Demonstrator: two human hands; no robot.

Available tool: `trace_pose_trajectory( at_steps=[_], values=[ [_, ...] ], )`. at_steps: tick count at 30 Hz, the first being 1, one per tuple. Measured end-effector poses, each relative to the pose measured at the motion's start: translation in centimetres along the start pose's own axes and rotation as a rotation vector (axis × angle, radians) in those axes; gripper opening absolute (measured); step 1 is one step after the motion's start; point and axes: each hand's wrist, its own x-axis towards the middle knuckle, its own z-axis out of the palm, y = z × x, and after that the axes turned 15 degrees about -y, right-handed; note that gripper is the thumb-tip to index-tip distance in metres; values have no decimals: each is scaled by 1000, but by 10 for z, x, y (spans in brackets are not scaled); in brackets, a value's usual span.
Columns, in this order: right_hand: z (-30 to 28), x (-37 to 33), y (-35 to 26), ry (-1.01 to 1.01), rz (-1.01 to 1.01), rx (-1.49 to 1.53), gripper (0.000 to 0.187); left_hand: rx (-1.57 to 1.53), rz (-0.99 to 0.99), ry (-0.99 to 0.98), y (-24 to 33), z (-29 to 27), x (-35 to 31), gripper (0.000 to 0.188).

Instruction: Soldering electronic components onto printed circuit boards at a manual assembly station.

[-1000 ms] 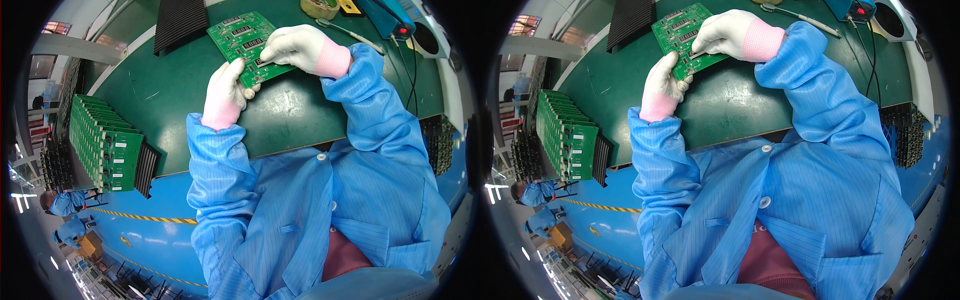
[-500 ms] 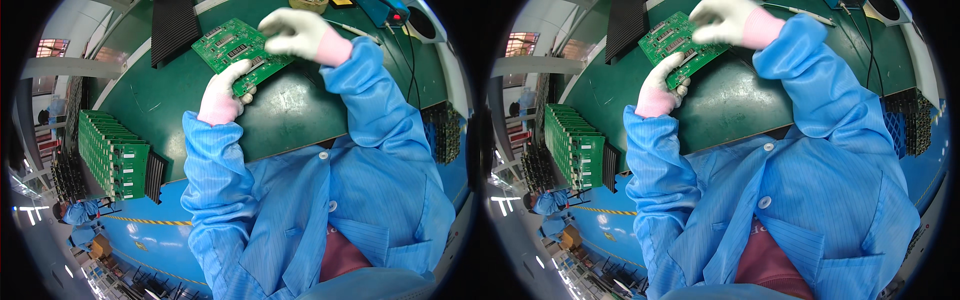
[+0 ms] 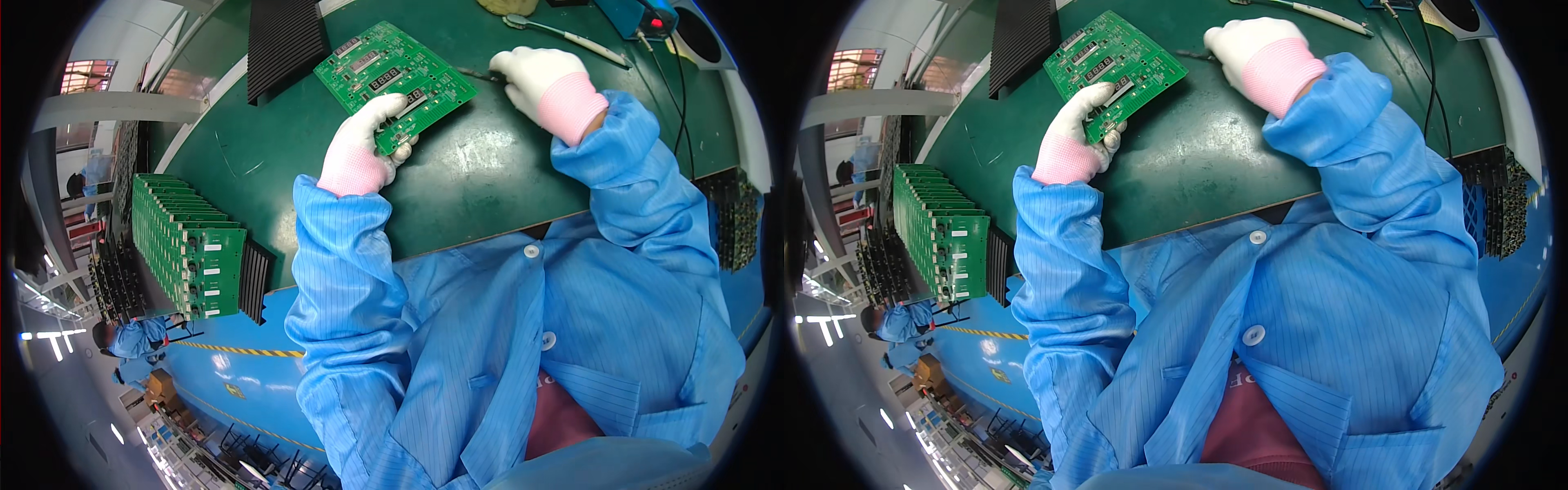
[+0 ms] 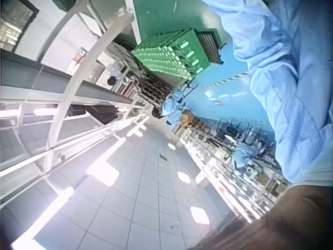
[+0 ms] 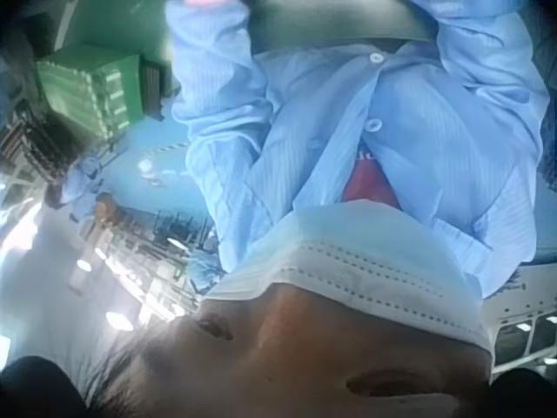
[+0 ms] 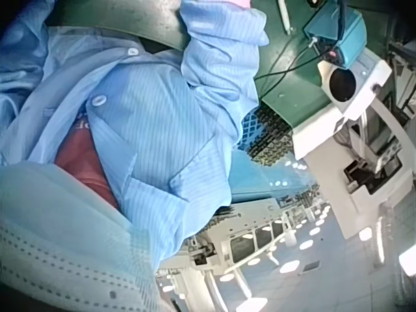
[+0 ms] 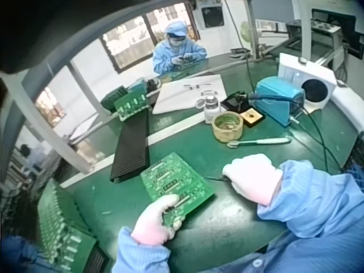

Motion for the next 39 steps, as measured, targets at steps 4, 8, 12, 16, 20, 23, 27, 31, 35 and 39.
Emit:
trace_pose_trajectory(
  at_steps=[4,8,12,16,20,23,27,31,35,39],
  values=[
    [7,-10,14,203,-4,86,27,-5,30,-35,-7,-11,5,27],
    [1,-24,15,372,-149,287,28,9,48,-45,-9,-10,5,28],
    [-9,-32,4,322,-487,472,30,60,-12,64,0,2,-2,28],
    [-14,-27,-9,281,-484,243,32,63,-11,51,0,1,-2,28],
    [-21,-12,4,302,-640,279,30,24,40,-36,-9,-16,6,28],
    [-21,-2,8,321,-702,282,30,16,44,-47,-11,-17,6,28],
    [-20,6,6,362,-727,257,29,38,2,4,-7,-13,4,28],
    [-20,8,-1,366,-714,313,29,11,-23,95,-5,-8,2,28],
    [-19,18,0,406,-798,309,28,-11,-19,13,-8,-21,3,29],
    [6,48,7,364,-893,372,25,-5,-31,-27,-8,-18,8,30]
  ],
)
